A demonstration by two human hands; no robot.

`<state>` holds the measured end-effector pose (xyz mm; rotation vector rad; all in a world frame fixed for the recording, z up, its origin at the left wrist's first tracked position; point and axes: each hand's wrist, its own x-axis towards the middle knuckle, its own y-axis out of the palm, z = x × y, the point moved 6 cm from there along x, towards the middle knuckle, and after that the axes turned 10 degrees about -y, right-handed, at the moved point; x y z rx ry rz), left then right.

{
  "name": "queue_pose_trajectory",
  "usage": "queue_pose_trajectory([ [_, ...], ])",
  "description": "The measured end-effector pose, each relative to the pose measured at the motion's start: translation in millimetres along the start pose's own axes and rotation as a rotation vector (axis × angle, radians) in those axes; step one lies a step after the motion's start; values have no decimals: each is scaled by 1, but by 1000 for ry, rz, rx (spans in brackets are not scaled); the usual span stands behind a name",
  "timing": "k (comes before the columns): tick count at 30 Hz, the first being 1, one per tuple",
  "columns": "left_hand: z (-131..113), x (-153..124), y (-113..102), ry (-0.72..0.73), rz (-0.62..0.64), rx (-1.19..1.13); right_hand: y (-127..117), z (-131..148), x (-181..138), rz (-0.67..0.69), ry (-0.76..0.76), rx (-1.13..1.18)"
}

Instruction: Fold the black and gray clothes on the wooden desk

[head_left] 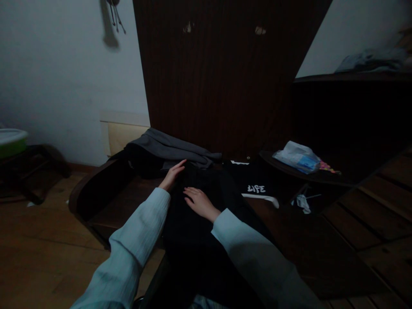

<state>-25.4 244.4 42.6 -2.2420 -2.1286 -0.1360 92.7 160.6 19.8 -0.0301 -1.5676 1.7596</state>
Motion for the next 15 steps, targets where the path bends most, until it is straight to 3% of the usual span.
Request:
queue_pose_trajectory([
  [3, -4, 1, -2, 73, -60, 122, -1, 1, 0, 1, 7, -4],
  [7, -19, -13, -16, 242, -425, 415, -1, 1, 0, -4, 8, -11],
  [9, -25, -23, -14, 307, -507, 535, -1, 1, 0, -7, 3, -16],
  [15, -13, -34, 32, 358, -112, 802, -2, 0, 2, 8, -17, -55],
])
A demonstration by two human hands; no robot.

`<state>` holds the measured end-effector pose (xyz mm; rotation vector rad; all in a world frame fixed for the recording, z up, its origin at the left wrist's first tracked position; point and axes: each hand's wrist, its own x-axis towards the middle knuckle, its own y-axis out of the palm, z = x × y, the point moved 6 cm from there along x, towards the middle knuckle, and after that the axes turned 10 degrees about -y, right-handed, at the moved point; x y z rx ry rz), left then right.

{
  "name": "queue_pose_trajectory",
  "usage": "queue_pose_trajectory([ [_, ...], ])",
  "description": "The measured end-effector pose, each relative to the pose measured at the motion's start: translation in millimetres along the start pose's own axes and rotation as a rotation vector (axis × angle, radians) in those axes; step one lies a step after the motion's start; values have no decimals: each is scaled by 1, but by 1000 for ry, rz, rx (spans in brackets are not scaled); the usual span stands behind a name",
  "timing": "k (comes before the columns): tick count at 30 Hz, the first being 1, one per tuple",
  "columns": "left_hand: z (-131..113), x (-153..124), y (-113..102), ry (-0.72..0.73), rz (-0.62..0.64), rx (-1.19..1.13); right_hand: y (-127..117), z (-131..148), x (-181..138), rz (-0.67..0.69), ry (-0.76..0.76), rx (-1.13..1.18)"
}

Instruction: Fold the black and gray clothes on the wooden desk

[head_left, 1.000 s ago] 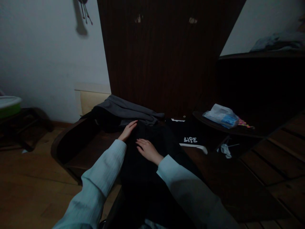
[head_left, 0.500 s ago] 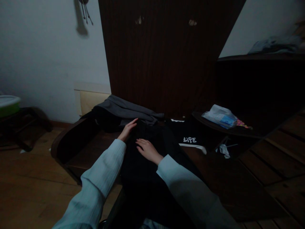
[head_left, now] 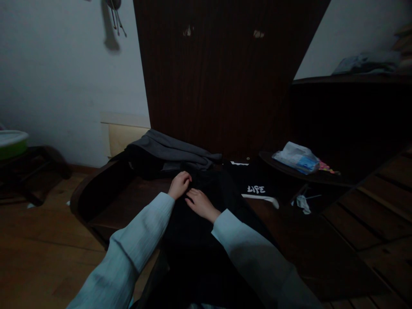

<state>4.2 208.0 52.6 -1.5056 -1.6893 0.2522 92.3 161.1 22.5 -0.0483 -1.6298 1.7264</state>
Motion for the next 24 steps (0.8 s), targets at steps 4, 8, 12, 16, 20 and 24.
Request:
queue_pose_trajectory([
  [4, 1, -3, 19, 17, 127, 46, -1, 3, 0, -10, -20, -6],
  [8, 6, -3, 24, 24, 154, 73, -10, 1, -1, -113, 50, 34],
  [12, 2, -7, 25, 65, 164, 140, -43, -29, -4, -324, 295, 129],
  [16, -4, -15, 30, 65, 179, 235, -88, -78, -19, -315, 501, 82],
  [20, -6, -25, 35, 27, 200, 269, -121, -116, -54, -174, 635, -172],
  [24, -19, -33, 37, 137, 287, 272, -122, -132, -86, 35, 771, -254],
])
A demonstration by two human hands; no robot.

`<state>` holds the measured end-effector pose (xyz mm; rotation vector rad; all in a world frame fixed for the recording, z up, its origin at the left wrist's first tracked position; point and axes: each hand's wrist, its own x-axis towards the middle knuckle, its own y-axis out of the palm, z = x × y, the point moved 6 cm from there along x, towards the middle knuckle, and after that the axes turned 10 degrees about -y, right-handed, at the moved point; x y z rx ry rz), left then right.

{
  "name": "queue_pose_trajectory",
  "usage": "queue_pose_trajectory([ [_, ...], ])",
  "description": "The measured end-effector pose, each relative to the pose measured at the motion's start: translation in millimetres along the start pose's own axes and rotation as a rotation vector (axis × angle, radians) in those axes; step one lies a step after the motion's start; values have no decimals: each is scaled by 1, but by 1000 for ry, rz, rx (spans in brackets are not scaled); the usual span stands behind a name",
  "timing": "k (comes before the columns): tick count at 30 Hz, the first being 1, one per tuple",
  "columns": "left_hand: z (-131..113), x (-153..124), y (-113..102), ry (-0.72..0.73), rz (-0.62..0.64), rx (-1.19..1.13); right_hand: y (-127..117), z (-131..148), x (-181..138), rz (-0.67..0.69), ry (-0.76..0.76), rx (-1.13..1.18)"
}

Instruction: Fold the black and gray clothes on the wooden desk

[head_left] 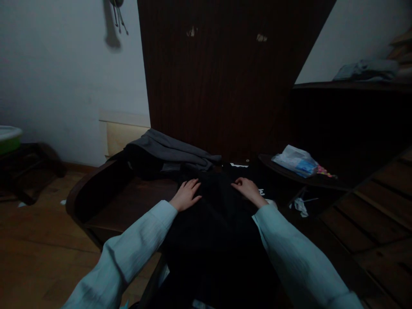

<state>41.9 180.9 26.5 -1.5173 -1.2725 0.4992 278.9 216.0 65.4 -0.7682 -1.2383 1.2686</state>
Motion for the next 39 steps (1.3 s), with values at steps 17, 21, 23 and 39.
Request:
queue_pose_trajectory([
  [17, -17, -7, 14, 150, 261, -36, 4, 87, -15, 194, -208, -211],
  [21, -17, -8, 15, 147, 284, 25, 27, 115, -21, 307, -290, -235],
  [23, -17, -8, 16, 134, 285, 49, 36, 121, -22, 340, -296, -228],
  [39, -26, 44, 0, -504, 56, -103, 39, 79, -12, 262, -164, 146],
])
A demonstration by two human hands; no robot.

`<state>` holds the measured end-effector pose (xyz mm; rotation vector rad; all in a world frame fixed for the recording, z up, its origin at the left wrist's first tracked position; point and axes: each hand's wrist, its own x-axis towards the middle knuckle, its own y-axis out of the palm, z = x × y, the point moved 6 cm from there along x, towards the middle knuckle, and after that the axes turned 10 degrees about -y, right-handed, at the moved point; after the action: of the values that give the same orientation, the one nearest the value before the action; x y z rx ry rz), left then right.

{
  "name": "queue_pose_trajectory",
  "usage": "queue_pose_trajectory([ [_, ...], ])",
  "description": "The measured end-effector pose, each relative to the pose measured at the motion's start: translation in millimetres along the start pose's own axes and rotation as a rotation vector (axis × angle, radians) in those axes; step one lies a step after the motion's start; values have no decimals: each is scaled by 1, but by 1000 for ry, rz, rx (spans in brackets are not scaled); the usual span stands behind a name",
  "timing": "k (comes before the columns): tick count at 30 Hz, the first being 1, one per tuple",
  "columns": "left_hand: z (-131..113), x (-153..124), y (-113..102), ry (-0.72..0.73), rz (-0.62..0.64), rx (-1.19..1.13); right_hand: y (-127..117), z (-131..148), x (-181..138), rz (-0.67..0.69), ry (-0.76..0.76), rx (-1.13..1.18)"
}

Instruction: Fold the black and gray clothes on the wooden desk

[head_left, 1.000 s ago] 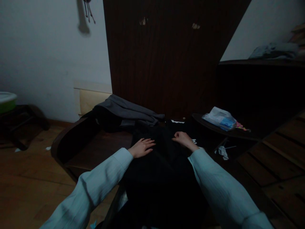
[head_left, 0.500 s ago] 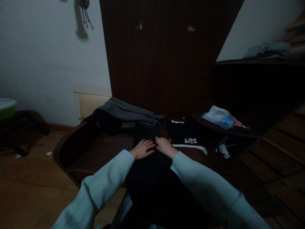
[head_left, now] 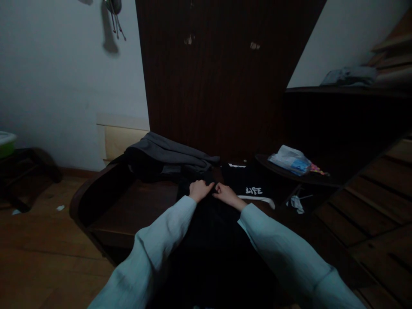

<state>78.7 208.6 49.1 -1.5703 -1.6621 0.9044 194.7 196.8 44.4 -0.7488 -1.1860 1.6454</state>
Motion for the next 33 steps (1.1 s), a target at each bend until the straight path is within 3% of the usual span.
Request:
queue_pose_trajectory([
  [3, 0, -2, 7, -33, -152, -53, -4, -13, -17, -28, 12, 83],
  [7, 7, -1, 14, 25, -226, -298, -8, -33, -56, -30, 49, 65],
  [9, 9, 3, 20, 39, -144, -524, -7, -44, -75, -10, 79, 88],
  [14, 0, 9, 44, -4, 266, -1014, -4, -69, -99, -12, 152, 439],
  [19, -3, 3, 46, -114, 437, -1290, -9, -77, -95, -151, 249, 639],
  [22, -5, -2, 45, -125, 549, -1407, -16, -58, -86, -238, 177, 526],
  [27, -7, -8, 42, -92, 642, -1430, -20, -23, -74, -244, 169, 32],
  [33, -4, -5, 43, -108, 608, -1442, -21, -38, -74, -125, 207, -139],
])
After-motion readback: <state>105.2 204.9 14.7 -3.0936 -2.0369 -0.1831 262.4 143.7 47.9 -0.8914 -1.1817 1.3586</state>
